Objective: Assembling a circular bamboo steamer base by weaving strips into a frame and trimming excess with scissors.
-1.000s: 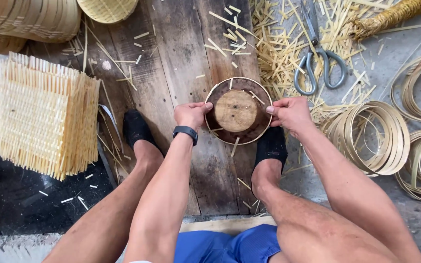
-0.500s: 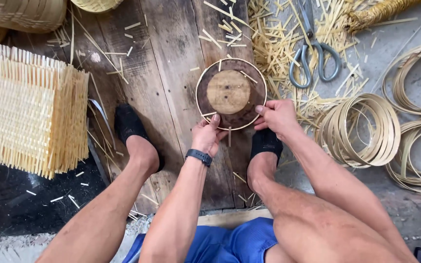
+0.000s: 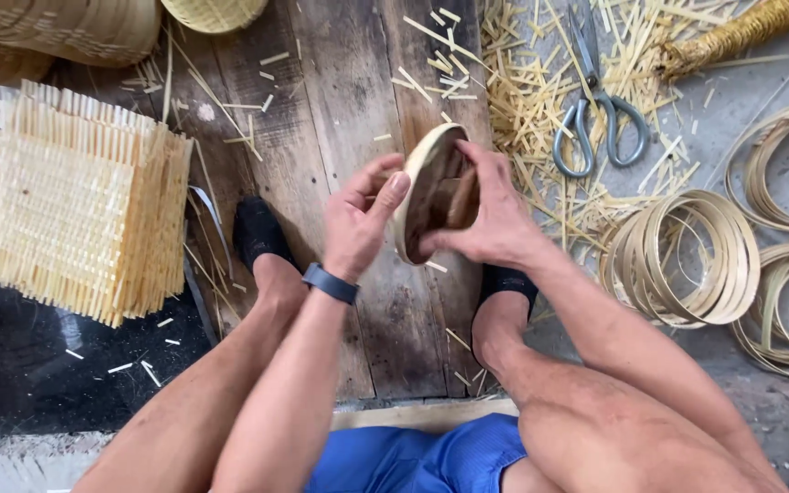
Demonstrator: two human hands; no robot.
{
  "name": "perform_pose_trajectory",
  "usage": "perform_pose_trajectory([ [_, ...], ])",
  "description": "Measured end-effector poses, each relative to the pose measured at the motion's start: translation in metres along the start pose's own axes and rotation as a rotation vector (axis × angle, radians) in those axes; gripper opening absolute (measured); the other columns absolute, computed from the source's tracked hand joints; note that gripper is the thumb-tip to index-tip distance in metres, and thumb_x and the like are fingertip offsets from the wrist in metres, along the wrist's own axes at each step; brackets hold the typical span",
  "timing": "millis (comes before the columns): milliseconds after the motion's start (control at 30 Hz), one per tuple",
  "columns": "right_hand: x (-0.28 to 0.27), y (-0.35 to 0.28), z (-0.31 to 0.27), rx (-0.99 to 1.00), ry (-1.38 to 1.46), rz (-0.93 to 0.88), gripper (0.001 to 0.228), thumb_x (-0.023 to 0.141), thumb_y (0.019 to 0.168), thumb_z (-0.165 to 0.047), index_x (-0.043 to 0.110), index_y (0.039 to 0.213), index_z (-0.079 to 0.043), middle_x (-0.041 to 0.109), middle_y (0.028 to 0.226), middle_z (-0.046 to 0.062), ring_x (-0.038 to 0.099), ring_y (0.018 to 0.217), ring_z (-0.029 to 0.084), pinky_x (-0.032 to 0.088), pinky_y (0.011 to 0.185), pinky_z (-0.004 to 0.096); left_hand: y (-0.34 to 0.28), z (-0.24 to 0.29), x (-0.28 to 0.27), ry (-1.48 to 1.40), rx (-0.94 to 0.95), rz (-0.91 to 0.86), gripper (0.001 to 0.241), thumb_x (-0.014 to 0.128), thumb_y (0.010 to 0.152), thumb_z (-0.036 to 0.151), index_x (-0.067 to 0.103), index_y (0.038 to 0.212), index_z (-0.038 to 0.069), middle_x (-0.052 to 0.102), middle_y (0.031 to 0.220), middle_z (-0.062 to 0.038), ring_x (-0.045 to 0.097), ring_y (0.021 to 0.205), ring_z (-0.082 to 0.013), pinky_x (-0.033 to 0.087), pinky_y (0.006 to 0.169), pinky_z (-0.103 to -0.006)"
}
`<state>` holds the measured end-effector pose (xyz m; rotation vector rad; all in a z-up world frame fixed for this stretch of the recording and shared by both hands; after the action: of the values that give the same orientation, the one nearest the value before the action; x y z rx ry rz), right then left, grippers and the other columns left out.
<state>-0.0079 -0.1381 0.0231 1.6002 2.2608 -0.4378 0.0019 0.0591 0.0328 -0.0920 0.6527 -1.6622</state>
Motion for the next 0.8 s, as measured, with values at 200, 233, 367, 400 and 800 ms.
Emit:
perform_pose_trajectory([
  [200,0.026,-0.007,0.035,0.521,0.166,0.254,0.093,0.09,0.063,-0.035,0.04,0.132,0.003,0.05,0.125,0.021,0.058,0.116,0.031,0.051,0.098,0.04,-0.005,-0.03,0.041,-0.39,0.295,0.227,0.054,0.054,0.11,0.048,0.065,0.137,0.003,0.07,0.129,-0.015,0.064,0.121,-0.0172,0.051,0.106,-0.0336],
  [233,0.028,-0.007,0.038,0.464,0.153,0.286,0.093,0.092,0.065,-0.033,0.039,0.131,0.004,0.051,0.125,0.022,0.057,0.116,0.031,0.051,0.098,0.04,-0.004,-0.028,0.038,-0.272,0.286,0.269,0.053,0.053,0.109,0.048,0.066,0.136,0.004,0.073,0.126,-0.013,0.067,0.117,-0.0161,0.053,0.102,-0.0325],
  [367,0.025,-0.004,0.043,0.494,0.299,0.259,0.088,0.088,0.066,-0.027,0.034,0.129,0.004,0.055,0.117,0.019,0.064,0.105,0.027,0.058,0.087,0.037,0.007,-0.019,0.032,-0.086,0.311,0.27,0.05,0.055,0.106,0.046,0.07,0.129,0.004,0.079,0.111,-0.01,0.073,0.104,-0.0143,0.058,0.092,-0.0303],
  [400,0.02,0.0,0.036,0.489,0.302,0.258,0.088,0.088,0.066,-0.027,0.034,0.129,0.004,0.055,0.117,0.019,0.064,0.105,0.027,0.058,0.087,0.037,0.008,-0.013,0.031,-0.083,0.313,0.274,0.05,0.055,0.106,0.046,0.07,0.129,0.004,0.079,0.111,-0.01,0.073,0.104,-0.0143,0.058,0.092,-0.0303],
  [800,-0.039,-0.048,0.09,0.256,1.334,0.226,0.026,0.062,0.098,-0.021,0.062,0.114,-0.001,0.066,0.114,0.009,0.066,0.115,0.025,0.053,0.113,0.049,0.094,-0.127,-0.065,0.067,-0.142,0.377,0.074,0.053,0.096,0.069,0.072,0.07,0.002,0.06,0.058,-0.005,0.053,0.055,-0.013,0.048,0.053,-0.0344],
])
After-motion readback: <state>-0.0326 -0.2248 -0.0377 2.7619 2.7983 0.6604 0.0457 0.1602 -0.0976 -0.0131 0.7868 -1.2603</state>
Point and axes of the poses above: each hand's wrist, its own y-axis towards the middle knuckle, its own x-axis out of the palm, z = x × y, the point moved 5 cm from there along y, towards the middle knuckle
